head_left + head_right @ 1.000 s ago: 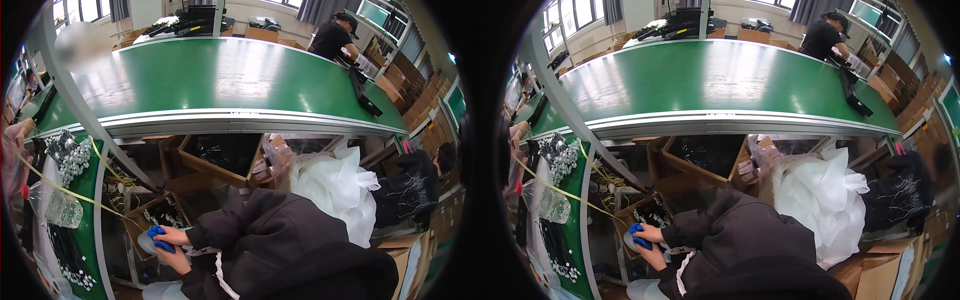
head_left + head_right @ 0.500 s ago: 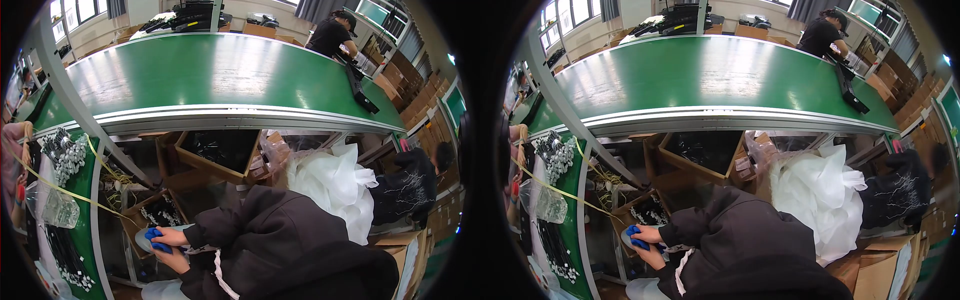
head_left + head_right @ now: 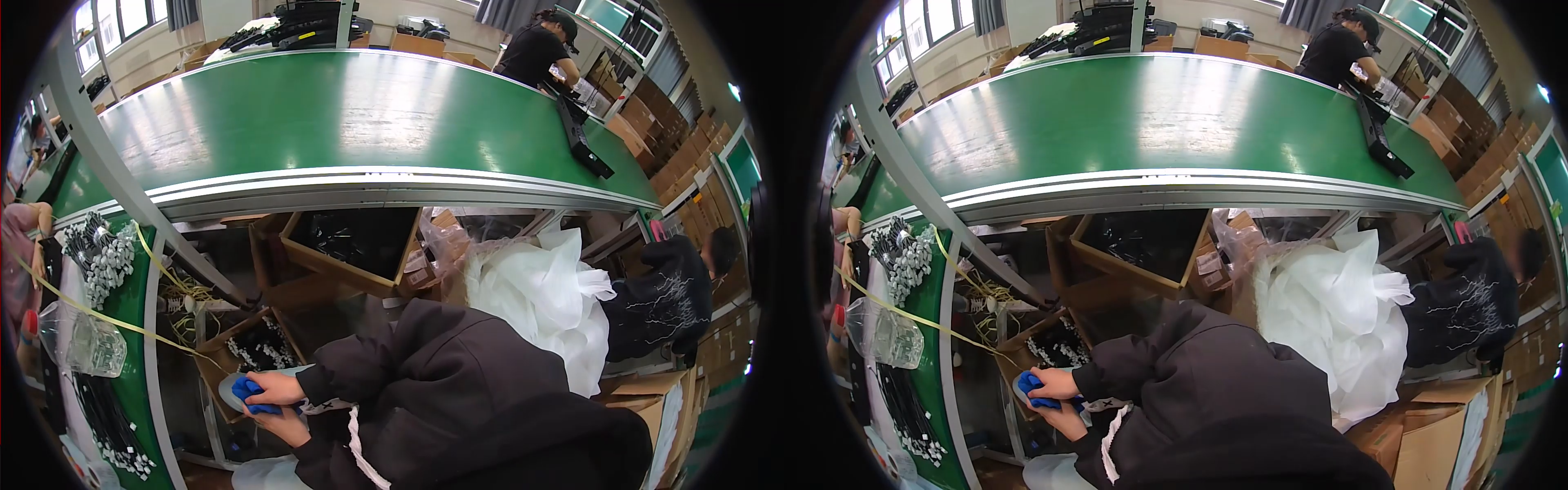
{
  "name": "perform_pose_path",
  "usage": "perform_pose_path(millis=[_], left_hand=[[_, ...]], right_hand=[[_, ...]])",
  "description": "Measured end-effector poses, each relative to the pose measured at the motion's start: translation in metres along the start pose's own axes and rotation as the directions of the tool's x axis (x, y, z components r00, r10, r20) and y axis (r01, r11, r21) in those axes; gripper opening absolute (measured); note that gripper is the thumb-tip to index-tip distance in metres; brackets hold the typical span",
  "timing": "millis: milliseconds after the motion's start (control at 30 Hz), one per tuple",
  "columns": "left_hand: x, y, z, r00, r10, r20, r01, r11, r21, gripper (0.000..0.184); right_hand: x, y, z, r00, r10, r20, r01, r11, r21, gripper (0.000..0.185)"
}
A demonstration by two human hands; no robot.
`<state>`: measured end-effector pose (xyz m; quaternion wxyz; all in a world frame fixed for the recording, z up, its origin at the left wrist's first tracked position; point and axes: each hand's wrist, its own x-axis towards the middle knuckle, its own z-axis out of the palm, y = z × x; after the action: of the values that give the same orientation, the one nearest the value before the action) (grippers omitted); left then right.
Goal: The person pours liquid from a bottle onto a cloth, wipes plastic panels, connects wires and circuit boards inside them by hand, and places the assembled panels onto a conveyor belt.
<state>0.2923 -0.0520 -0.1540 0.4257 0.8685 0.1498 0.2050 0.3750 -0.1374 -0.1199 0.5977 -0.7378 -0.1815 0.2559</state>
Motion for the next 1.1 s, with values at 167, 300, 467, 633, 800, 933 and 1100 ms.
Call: perform_pose_path(millis=[167,300,467,633,800,933,1100], left_hand=[[0.000,0.033,-0.008,0.990,-0.141,-0.015,0.133,0.957,-0.258,0.071],[0.001,0.037,-0.010,0.979,-0.204,0.002,0.195,0.933,-0.301,0.070],[0.001,0.042,-0.012,0.988,-0.150,-0.039,0.137,0.962,-0.236,0.071],[0.005,0.055,-0.019,0.987,-0.137,-0.084,0.108,0.953,-0.283,0.072],[0.006,0.068,-0.035,0.981,-0.184,-0.066,0.139,0.897,-0.420,0.065],[0.004,0.058,-0.035,0.995,-0.023,-0.093,-0.004,0.958,-0.287,0.076],[0.005,0.040,-0.030,0.969,0.082,-0.234,-0.113,0.986,-0.123,0.066]], right_hand=[[-0.005,-0.019,-0.006,0.995,-0.078,0.065,0.086,0.988,-0.130,0.055],[-0.007,-0.015,-0.003,0.993,-0.116,0.010,0.116,0.992,-0.048,0.052],[-0.010,-0.017,-0.005,0.990,-0.143,0.003,0.143,0.989,0.021,0.050],[-0.009,-0.018,-0.011,0.994,-0.063,0.092,0.032,0.950,0.310,0.049],[-0.010,-0.038,-0.024,0.947,-0.105,0.304,-0.073,0.851,0.520,0.042],[-0.021,-0.057,-0.024,0.933,-0.186,0.307,0.179,0.983,0.050,0.052],[-0.034,-0.084,-0.011,0.922,-0.181,0.343,0.275,0.929,-0.247,0.062]])
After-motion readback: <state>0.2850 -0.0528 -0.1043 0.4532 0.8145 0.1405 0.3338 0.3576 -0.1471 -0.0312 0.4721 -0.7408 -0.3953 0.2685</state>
